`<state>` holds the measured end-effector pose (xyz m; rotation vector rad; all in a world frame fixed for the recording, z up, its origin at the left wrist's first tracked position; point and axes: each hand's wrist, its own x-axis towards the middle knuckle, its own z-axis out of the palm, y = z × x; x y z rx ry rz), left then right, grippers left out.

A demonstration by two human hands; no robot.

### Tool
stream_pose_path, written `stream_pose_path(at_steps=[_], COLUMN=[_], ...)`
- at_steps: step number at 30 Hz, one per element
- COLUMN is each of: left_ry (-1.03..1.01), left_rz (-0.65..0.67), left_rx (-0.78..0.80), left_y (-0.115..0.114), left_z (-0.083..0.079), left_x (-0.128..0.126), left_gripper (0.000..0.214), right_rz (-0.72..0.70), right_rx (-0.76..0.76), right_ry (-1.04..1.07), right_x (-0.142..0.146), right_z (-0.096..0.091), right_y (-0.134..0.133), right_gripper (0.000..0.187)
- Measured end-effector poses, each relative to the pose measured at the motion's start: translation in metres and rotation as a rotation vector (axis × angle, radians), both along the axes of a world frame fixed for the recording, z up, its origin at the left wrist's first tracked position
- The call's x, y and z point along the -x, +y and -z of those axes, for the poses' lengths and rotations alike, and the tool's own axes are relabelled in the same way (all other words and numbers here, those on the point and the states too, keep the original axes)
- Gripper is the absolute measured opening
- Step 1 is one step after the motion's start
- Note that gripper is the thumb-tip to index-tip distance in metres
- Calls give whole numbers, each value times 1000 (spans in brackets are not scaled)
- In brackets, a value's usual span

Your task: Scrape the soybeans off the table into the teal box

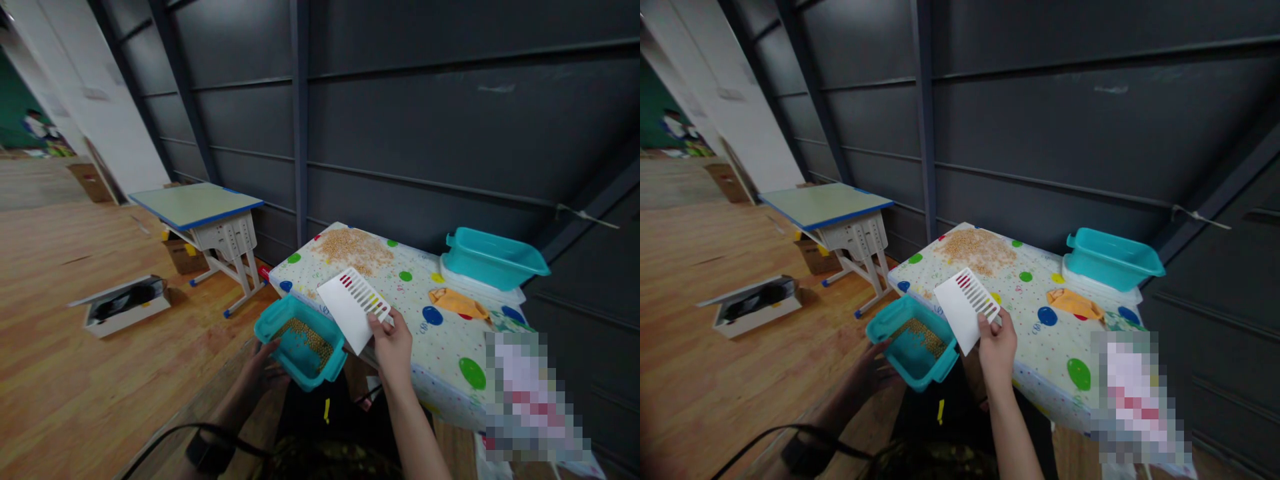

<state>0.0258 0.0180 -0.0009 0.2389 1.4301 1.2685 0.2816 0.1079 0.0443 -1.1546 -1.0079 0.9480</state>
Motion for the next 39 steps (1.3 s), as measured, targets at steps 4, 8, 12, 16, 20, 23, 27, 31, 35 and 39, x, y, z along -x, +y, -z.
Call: stream_pose_path(at_steps=[4, 8, 12, 16, 20, 23, 27, 31, 35, 39], left_ry=[10, 10, 4, 7, 6, 9, 17, 25, 27, 24], left_rz=[28, 39, 46, 45, 47, 46, 45, 54, 61, 63], left_rx=[-26, -31, -14, -14, -24, -23, -34, -41, -39, -40], left_y=[-2, -1, 2, 3, 0, 0, -1, -1, -3, -4], left_z=[-3, -2, 4, 4, -2, -5, -6, -7, -8, -6], left_x=[2, 5, 10, 12, 10, 9, 8, 7, 6, 6], left_gripper=[71, 71, 67, 66, 66, 64, 61, 55, 51, 58], right_rz=[-38, -84, -114, -140, -177, -208, -262, -272, -116, -43], right_rx=[-14, -37, -47, -40, -34, -36, -30, -20, -22, -95], right_ry=[-55, -83, -104, -145, -162, -146, -139, -114, -81, -178], right_x=[6, 12, 17, 18, 14, 12, 9, -7, -34, -53], right_z=[2, 0, -4, -7, -8, -8, -13, -26, -44, -56], right_y=[14, 19, 27, 39, 47, 45, 38, 42, 63, 81], right_gripper=[64, 57, 53, 54, 53, 51, 49, 54, 64, 63])
